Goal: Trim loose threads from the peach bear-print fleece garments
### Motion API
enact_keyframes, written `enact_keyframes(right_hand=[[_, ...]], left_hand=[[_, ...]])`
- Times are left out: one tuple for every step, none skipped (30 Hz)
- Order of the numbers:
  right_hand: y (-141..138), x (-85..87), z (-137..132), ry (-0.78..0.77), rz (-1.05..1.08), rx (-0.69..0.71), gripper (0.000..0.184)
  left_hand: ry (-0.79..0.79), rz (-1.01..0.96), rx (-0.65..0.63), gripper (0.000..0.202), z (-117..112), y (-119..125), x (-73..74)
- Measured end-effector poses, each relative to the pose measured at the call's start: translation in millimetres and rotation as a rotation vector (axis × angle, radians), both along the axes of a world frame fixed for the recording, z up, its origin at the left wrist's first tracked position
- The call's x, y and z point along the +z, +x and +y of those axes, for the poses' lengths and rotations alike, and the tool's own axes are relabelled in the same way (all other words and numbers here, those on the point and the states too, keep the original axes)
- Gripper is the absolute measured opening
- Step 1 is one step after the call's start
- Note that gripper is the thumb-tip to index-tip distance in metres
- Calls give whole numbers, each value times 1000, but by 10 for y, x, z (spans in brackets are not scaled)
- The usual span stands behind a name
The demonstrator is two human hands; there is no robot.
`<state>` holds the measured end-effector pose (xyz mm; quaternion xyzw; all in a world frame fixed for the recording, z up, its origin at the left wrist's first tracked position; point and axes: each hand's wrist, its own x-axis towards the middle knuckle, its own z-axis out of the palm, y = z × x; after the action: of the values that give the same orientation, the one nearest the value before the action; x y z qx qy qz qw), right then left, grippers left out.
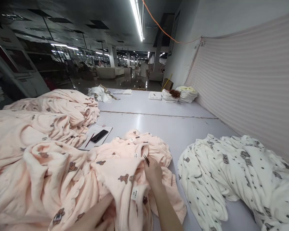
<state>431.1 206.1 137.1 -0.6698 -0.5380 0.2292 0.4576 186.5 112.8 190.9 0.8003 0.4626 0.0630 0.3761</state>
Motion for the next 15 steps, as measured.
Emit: enact_keyframes(right_hand=[[-9, 5, -4, 10, 20, -12, 17], [-18, 4, -19, 18, 48, -17, 18], [-26, 0, -46, 23, 84, -17, 20], [-30, -5, -85, 24, 124, -16, 22], [-31, -11, -135, 21, 167, -23, 25], [-27, -16, -196, 14, 211, -39, 28], [-19, -21, -264, 3, 253, -64, 32], [-6, -29, -334, -11, 293, -92, 35], [11, -39, -401, -27, 331, -117, 38], [32, -54, -459, -43, 365, -134, 40], [55, -73, -505, -59, 393, -146, 40], [77, -95, -535, -74, 418, -156, 41], [96, -120, -550, -91, 440, -167, 42], [106, -144, -554, -110, 463, -177, 44], [104, -165, -552, -129, 488, -179, 47]], left_hand=[[29, -61, 3, 62, 79, 64, 13], [60, -132, 6, 65, 164, 131, 30], [66, -204, 8, 64, 257, 197, 51], [15, -266, 1, 61, 359, 260, 79], [-78, -306, -14, 56, 471, 314, 113], [-213, -320, -34, 50, 592, 359, 154], [-358, -315, -61, 44, 718, 392, 198], [-438, -309, -74, 39, 846, 414, 243], [-484, -299, -79, 35, 969, 428, 287], [-500, -288, -81, 30, 1084, 434, 326], [-500, -277, -77, 26, 1186, 437, 358], [-510, -261, -76, 25, 1272, 437, 384], [-520, -244, -74, 27, 1343, 438, 403], [-526, -232, -73, 32, 1398, 440, 418], [-524, -222, -70, 36, 1438, 443, 429]])
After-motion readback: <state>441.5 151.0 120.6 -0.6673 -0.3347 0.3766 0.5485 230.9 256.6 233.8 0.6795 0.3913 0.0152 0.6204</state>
